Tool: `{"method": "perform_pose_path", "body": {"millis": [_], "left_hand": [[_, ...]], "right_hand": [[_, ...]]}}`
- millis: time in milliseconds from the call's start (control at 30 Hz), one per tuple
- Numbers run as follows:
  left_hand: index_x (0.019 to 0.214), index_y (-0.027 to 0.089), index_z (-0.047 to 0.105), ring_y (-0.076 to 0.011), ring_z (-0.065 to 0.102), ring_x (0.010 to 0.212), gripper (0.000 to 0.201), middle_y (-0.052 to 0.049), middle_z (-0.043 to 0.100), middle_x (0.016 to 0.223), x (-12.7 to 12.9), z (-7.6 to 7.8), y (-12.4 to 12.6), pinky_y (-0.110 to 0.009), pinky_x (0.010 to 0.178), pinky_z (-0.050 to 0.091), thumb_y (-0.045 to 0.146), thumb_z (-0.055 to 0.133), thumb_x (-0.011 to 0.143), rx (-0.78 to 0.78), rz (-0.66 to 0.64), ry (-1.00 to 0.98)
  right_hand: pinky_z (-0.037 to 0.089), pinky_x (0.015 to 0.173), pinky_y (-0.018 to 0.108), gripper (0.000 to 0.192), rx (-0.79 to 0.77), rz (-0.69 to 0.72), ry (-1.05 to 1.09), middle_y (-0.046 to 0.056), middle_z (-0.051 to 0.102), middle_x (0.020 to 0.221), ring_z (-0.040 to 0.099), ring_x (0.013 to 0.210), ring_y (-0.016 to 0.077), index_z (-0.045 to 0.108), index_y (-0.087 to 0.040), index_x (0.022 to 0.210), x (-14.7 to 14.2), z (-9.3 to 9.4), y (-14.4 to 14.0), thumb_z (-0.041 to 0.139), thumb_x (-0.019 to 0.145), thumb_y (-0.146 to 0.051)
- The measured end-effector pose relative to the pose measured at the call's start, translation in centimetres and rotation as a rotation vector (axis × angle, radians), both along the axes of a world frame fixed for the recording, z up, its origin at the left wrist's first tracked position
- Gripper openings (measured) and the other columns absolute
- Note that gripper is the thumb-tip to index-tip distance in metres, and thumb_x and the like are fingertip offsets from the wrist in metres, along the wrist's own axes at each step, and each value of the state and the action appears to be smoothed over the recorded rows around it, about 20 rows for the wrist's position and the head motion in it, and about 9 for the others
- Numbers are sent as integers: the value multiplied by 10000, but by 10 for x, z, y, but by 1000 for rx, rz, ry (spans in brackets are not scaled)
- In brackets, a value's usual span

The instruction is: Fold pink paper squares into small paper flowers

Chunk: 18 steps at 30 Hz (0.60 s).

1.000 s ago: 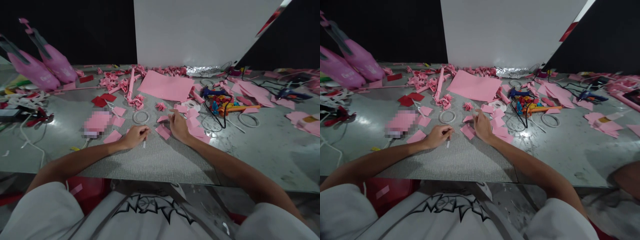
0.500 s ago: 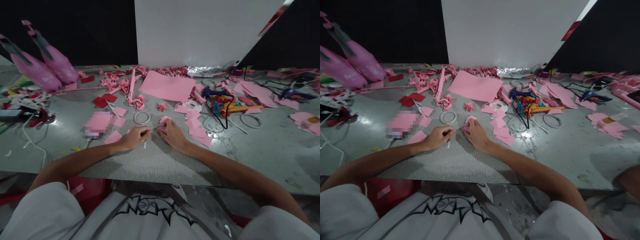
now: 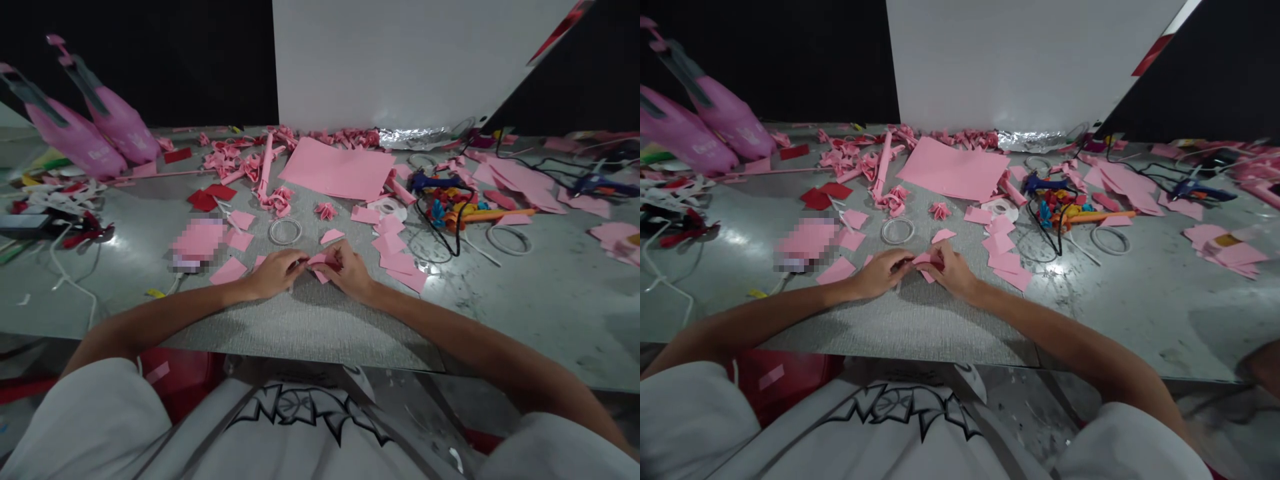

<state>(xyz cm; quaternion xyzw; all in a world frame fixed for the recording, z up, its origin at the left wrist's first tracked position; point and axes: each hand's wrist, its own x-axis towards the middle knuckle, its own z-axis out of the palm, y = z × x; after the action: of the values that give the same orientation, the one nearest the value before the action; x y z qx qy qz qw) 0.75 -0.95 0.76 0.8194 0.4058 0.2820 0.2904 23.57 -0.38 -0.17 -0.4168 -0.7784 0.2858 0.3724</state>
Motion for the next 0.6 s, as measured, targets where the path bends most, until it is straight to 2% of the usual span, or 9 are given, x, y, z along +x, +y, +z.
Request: {"method": "perform_pose_path", "body": {"millis": [167,300,467,600], "left_hand": [[1188,224,641,-183,733,886,216,-61,771,1051,-1,-2,-3,-288,799,579,356,643,1018,-24,-13,-68],[1162,224,674,-139,687,743,165,-19,764,938,-2,-4,-3,-257,731,557,289,590,1037,36,-53,-42],[1113,212,747,-174,733,892,208,-64,788,1035,-2,-3,-1,-297,840,591,308,567,1070,167,-56,-80],[1085,221,769,-186,742,912,192,-62,791,1013,-2,-5,1,-324,881,603,321,607,1064,193,-12,-80]], "right_hand": [[488,639,280,371,12,61,-32,-19,603,748,559,642,158,501,-266,888,2,-2,3,615,1000,-601],[507,662,280,359,28,86,-27,16,693,861,620,686,163,532,-259,984,0,0,2,622,996,-606],[534,662,286,266,67,193,4,20,722,835,681,689,173,517,-245,1102,-2,4,1,519,1059,-508],[526,617,278,214,114,171,-36,30,739,877,684,667,171,518,-241,1175,-2,3,1,501,1064,-423]]}}
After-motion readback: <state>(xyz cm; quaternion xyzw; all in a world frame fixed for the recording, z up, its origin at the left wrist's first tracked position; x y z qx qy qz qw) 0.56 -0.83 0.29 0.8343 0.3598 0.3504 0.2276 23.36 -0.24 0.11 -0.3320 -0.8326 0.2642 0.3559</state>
